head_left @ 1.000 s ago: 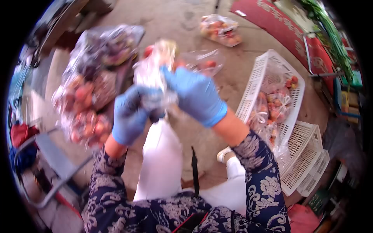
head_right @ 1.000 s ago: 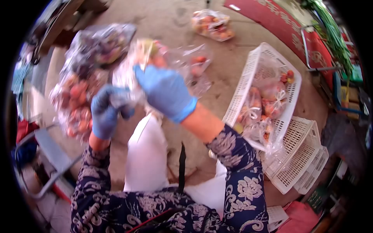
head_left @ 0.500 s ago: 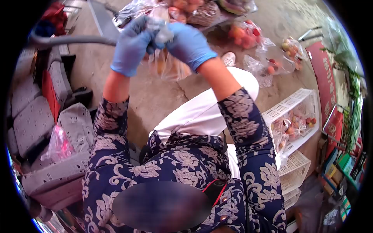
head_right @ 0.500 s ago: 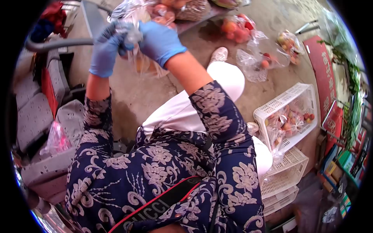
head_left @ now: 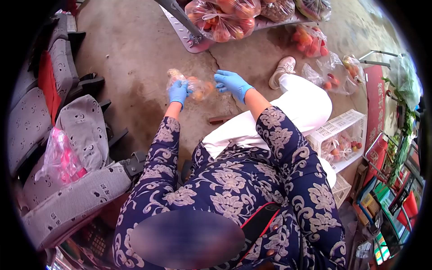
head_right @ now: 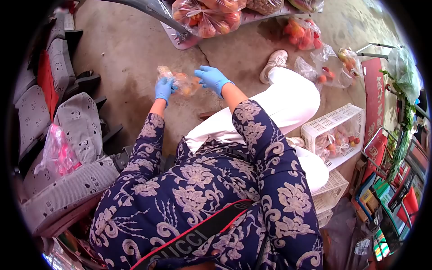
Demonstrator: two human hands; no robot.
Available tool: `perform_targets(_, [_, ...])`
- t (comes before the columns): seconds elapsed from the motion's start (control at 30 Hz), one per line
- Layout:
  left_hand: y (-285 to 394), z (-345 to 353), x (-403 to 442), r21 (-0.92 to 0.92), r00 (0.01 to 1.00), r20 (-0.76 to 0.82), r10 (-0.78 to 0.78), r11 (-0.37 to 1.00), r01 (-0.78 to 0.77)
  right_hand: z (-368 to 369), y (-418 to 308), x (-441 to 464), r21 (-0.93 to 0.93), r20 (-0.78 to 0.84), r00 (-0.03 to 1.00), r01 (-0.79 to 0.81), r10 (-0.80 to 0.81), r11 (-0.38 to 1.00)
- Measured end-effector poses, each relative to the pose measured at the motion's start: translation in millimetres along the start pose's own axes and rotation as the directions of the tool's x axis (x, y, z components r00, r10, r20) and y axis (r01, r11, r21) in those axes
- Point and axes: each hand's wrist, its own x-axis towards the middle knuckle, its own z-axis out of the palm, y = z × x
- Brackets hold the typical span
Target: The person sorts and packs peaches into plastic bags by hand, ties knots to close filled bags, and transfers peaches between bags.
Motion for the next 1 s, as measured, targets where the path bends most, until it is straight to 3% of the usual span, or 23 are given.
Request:
perform_targets(0.1, [-38.0,12.6,37.4,-0.103,0.996,-0.020,-0.092,0.991,0.090,-9.9,15.1,7.4,0.039,-0.019,0.998,-0.057,0.058,0.998])
perform_targets(0.2, [-32.0,9.1,56.7,-0.091,0.998,-0.005,-0.064,0.994,0.063,-14.9,27.5,13.0,0.082,-0.044,0.995,-0.086,0.090,0.993])
perform_targets(0.33, [-25.9,14.5,65.0,-0.262,0.991,0.052,-0.124,0.956,0.134,-15.4,30.7,16.9,0.202,-0.026,0.995,-0.088,0.095,0.975])
perform_targets(0.4, [-29.8,14.2,66.4,-0.326,0.985,0.059,-0.160,0.930,0.170,-11.4,23.4,13.1,0.172,-0.014,0.996,-0.084,0.088,0.981])
perform_targets(0.5, [-36.0,12.3,69.8,-0.284,0.973,0.109,-0.203,0.932,0.226,-2.4,14.5,5.5,0.153,-0.009,0.995,-0.101,0.104,0.983])
perform_targets(0.6, [-62.0,12.5,93.2,-0.128,0.934,0.246,-0.260,0.946,0.297,-1.1,21.5,8.8,0.175,-0.021,0.989,-0.142,0.148,0.974])
perform_targets(0.8, [-1.5,-4.2,47.1,-0.012,0.919,0.226,-0.323,0.942,0.334,-9.7,30.8,11.0,0.277,0.008,0.991,-0.133,0.137,0.952])
perform_targets(1.0, [88.4,7.1,-17.3,-0.335,0.939,0.342,-0.023,0.931,0.144,-12.3,5.2,-19.0,0.468,0.000,1.000,0.005,-0.006,0.884])
